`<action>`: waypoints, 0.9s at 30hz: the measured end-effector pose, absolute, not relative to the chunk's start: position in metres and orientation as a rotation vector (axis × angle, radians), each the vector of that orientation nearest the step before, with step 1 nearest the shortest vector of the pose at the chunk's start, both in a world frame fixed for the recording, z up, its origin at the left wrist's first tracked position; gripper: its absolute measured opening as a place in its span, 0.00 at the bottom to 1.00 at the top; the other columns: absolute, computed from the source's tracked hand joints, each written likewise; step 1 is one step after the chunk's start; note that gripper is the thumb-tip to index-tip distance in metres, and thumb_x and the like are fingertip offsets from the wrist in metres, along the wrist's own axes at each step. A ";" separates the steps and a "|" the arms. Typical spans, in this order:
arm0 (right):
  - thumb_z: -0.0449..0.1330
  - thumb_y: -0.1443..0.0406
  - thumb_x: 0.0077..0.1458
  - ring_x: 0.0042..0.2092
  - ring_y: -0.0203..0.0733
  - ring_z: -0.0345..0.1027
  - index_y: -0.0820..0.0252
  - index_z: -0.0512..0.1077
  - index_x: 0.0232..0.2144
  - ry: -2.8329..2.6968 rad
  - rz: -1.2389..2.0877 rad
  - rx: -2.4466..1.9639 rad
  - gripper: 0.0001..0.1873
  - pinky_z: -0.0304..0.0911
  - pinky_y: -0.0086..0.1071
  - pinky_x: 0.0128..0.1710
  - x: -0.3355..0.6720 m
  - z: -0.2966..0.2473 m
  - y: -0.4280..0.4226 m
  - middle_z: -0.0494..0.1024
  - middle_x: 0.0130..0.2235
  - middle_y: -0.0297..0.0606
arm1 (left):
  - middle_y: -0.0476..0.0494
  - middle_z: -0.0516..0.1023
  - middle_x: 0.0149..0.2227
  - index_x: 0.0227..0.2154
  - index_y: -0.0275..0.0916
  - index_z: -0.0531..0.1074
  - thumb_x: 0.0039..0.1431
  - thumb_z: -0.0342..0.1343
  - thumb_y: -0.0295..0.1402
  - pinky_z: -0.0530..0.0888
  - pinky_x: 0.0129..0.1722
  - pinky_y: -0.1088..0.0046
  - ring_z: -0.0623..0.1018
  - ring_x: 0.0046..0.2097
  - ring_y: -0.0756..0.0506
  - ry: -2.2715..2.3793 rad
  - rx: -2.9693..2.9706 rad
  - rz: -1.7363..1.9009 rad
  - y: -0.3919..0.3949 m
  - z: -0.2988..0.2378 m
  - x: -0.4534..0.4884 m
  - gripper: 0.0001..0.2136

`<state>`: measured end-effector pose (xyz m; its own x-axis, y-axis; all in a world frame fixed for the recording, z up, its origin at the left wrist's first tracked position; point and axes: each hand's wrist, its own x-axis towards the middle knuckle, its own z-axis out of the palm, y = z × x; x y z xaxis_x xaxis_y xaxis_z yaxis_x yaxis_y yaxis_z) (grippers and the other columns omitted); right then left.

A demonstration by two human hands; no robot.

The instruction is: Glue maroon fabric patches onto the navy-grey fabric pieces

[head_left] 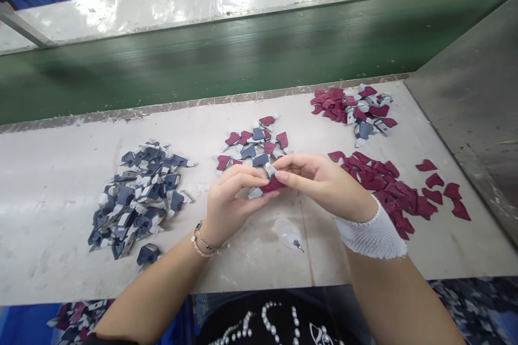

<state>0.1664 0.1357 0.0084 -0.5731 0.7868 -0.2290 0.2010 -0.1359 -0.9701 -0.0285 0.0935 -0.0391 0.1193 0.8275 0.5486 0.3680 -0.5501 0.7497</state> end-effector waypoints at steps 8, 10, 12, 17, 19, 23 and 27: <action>0.53 0.60 0.66 0.36 0.39 0.70 0.58 0.73 0.38 -1.890 1.456 -1.169 0.11 0.65 0.33 0.36 0.161 0.011 0.125 0.77 0.35 0.35 | 0.46 0.79 0.37 0.36 0.42 0.75 0.49 0.70 0.29 0.80 0.38 0.67 0.79 0.39 0.47 1.125 1.892 1.410 0.093 -0.042 -0.028 0.12; 0.52 0.60 0.66 0.34 0.38 0.69 0.58 0.72 0.38 -1.934 1.398 -1.173 0.12 0.63 0.32 0.33 0.162 0.011 0.124 0.77 0.34 0.34 | 0.46 0.79 0.36 0.36 0.41 0.75 0.49 0.70 0.30 0.80 0.37 0.68 0.79 0.38 0.47 1.106 1.874 1.418 0.094 -0.042 -0.029 0.12; 0.51 0.60 0.66 0.33 0.36 0.69 0.58 0.71 0.38 -1.961 1.387 -1.145 0.11 0.62 0.30 0.31 0.164 0.011 0.122 0.77 0.34 0.33 | 0.46 0.79 0.35 0.36 0.41 0.75 0.49 0.70 0.29 0.80 0.37 0.69 0.79 0.38 0.47 1.070 1.893 1.427 0.095 -0.042 -0.030 0.12; 0.52 0.64 0.66 0.30 0.33 0.66 0.59 0.69 0.34 -1.973 1.323 -1.103 0.08 0.61 0.28 0.30 0.163 0.011 0.120 0.74 0.29 0.30 | 0.47 0.80 0.36 0.37 0.41 0.75 0.48 0.71 0.27 0.79 0.39 0.69 0.79 0.39 0.48 1.011 1.943 1.438 0.095 -0.042 -0.031 0.14; 0.52 0.65 0.66 0.31 0.33 0.66 0.59 0.69 0.35 -1.972 1.293 -1.105 0.08 0.62 0.28 0.31 0.162 0.011 0.120 0.73 0.29 0.30 | 0.46 0.81 0.37 0.38 0.40 0.76 0.48 0.71 0.27 0.79 0.39 0.69 0.79 0.39 0.48 1.006 1.963 1.449 0.095 -0.041 -0.031 0.14; 0.52 0.62 0.67 0.35 0.35 0.70 0.58 0.70 0.40 -1.987 1.341 -1.106 0.09 0.64 0.29 0.35 0.165 0.014 0.119 0.76 0.34 0.33 | 0.46 0.81 0.37 0.38 0.40 0.76 0.47 0.71 0.27 0.79 0.40 0.70 0.79 0.40 0.48 0.998 1.988 1.462 0.096 -0.039 -0.032 0.15; 0.52 0.62 0.67 0.39 0.38 0.72 0.57 0.71 0.39 -2.040 1.346 -1.128 0.09 0.65 0.30 0.38 0.171 0.019 0.117 0.78 0.36 0.34 | 0.47 0.81 0.36 0.38 0.38 0.76 0.46 0.71 0.26 0.79 0.40 0.72 0.80 0.39 0.49 0.943 1.997 1.463 0.097 -0.036 -0.031 0.15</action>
